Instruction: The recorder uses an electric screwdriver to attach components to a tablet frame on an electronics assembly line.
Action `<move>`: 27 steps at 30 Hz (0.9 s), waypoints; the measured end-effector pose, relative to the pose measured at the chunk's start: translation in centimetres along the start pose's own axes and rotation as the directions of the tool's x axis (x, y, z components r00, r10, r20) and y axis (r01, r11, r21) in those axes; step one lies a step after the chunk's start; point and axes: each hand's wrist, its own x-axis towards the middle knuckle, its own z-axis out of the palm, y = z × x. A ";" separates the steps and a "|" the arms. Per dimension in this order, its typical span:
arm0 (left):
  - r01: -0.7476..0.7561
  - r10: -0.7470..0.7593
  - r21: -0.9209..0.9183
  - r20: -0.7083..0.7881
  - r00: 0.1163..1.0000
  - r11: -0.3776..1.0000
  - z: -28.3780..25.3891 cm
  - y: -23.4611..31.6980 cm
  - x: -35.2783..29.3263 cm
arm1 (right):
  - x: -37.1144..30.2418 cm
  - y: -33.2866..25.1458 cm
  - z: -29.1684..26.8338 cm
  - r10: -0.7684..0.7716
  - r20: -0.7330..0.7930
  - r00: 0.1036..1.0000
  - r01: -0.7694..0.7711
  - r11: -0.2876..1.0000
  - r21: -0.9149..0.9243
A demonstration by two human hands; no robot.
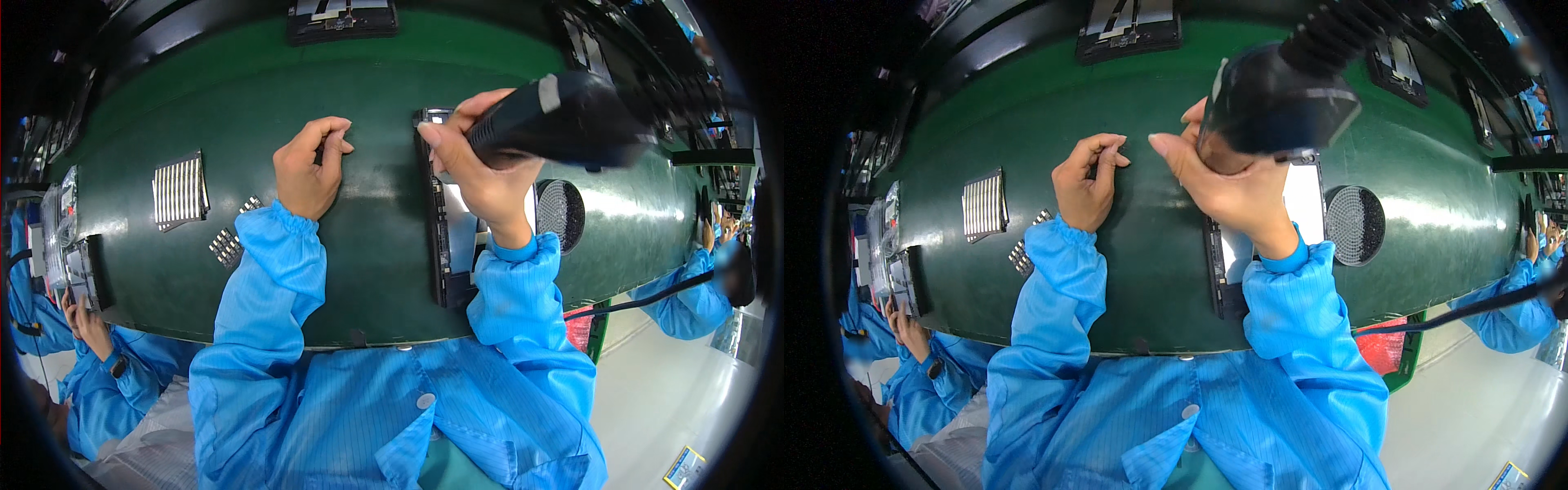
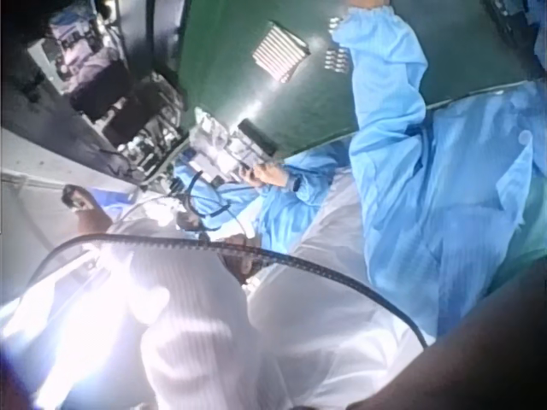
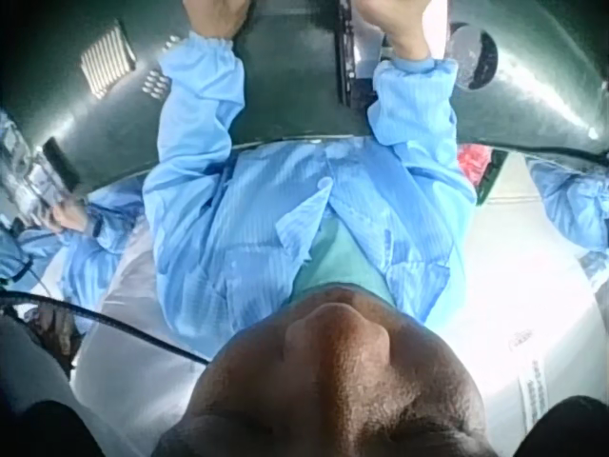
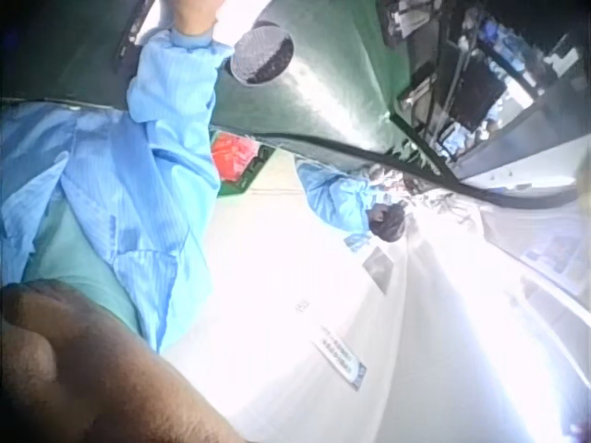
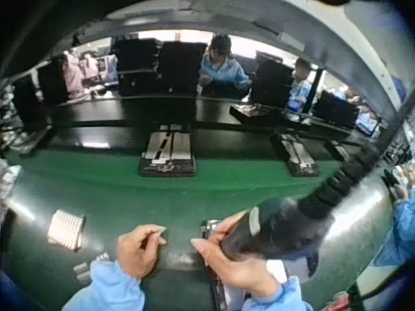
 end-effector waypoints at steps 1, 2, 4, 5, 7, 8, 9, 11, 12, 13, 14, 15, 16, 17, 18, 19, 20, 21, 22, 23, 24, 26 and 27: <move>-0.033 0.033 0.025 0.014 0.999 0.999 0.0 0.0 0.0 | 0.2 0.0 -0.1 0.031 -0.050 0.998 -0.030 0.999 0.024; -0.068 0.066 0.050 0.029 0.997 0.996 -0.1 0.1 0.0 | 0.2 0.0 -0.2 0.063 -0.100 0.993 -0.058 0.997 0.051; -0.113 0.109 0.089 0.047 0.993 0.990 -0.1 -0.3 -0.2 | 0.2 -0.4 -0.9 0.049 -0.104 0.993 -0.040 0.995 0.088; -0.148 0.141 0.127 0.061 0.988 0.981 -0.1 -0.4 -0.2 | 0.2 -0.6 -1.3 -0.008 -0.151 0.989 0.030 0.989 0.142; -0.169 0.163 0.150 0.050 0.985 0.974 -0.4 -0.6 0.0 | 0.1 -1.3 -2.5 -0.097 -0.244 0.965 0.148 0.968 0.202; -0.181 0.178 0.167 0.032 0.983 0.969 -0.3 -0.4 -0.1 | 0.0 -1.6 -3.8 -0.137 -0.252 0.958 0.186 0.966 0.178; -0.183 0.177 0.164 0.050 0.983 0.969 -0.1 -0.1 -0.4 | -0.3 -2.2 -4.8 -0.148 -0.266 0.953 0.207 0.955 0.210; -0.141 0.147 0.170 -0.021 0.989 0.975 0.6 0.8 -0.5 | -0.8 -2.6 -6.9 -0.167 -0.252 0.953 0.235 0.933 0.271; -0.144 0.148 0.169 -0.011 0.989 0.975 0.9 1.2 -0.8 | -1.2 -2.6 -8.1 -0.172 -0.224 0.959 0.236 0.924 0.299; -0.236 0.226 0.209 0.070 0.972 0.949 1.4 1.9 -1.5 | -1.5 -2.4 -9.2 -0.174 -0.229 0.958 0.232 0.938 0.259; -0.325 0.295 0.244 0.153 0.943 0.914 1.7 2.6 -2.5 | -1.8 -2.5 -10.0 -0.140 -0.246 0.959 0.195 0.956 0.218; -0.351 0.302 0.200 0.239 0.923 0.915 2.3 3.5 -3.7 | -2.0 -2.4 -10.8 -0.129 -0.259 0.957 0.183 0.963 0.197; -0.371 0.307 0.158 0.323 0.895 0.915 2.7 4.7 -5.2 | -2.0 -2.3 -11.4 -0.116 -0.271 0.956 0.168 0.969 0.179; -0.428 0.336 0.115 0.454 0.825 0.896 3.1 5.7 -6.5 | -2.2 -2.1 -12.0 -0.113 -0.280 0.953 0.167 0.970 0.178; -0.480 0.360 0.066 0.574 0.736 0.875 3.4 6.8 -7.7 | -2.3 -2.0 -12.6 -0.083 -0.290 0.953 0.145 0.969 0.198; -0.537 0.429 -0.012 0.617 0.660 0.844 4.0 8.1 -9.3 | -2.4 -2.0 -13.3 -0.056 -0.305 0.951 0.127 0.967 0.219; -0.586 0.494 -0.090 0.648 0.579 0.805 4.5 8.7 -10.5 | -2.6 -1.9 -13.8 -0.059 -0.314 0.947 0.134 0.966 0.223; -0.595 0.497 -0.090 0.656 0.568 0.799 5.0 8.7 -11.0 | -2.7 -1.8 -14.3 -0.058 -0.304 0.951 0.141 0.955 0.259; -0.615 0.490 -0.054 0.661 0.569 0.787 5.5 8.3 -11.2 | -2.7 -1.7 -14.7 -0.066 -0.297 0.953 0.156 0.944 0.291; -0.637 0.485 -0.019 0.666 0.567 0.771 5.9 7.9 -11.0 | -2.9 -1.9 -14.8 -0.042 -0.309 0.950 0.144 0.939 0.313; -0.657 0.497 -0.023 0.673 0.547 0.754 6.0 7.6 -10.3 | -3.3 -2.3 -15.0 -0.063 -0.325 0.943 0.170 0.935 0.312; -0.635 0.445 0.053 0.668 0.596 0.770 5.9 6.8 -8.3 | -3.8 -2.4 -14.9 -0.010 -0.304 0.953 0.150 0.884 0.442; -0.633 0.452 0.062 0.646 0.615 0.772 6.4 5.9 -7.0 | -3.9 -2.5 -15.0 -0.022 -0.303 0.953 0.164 0.877 0.452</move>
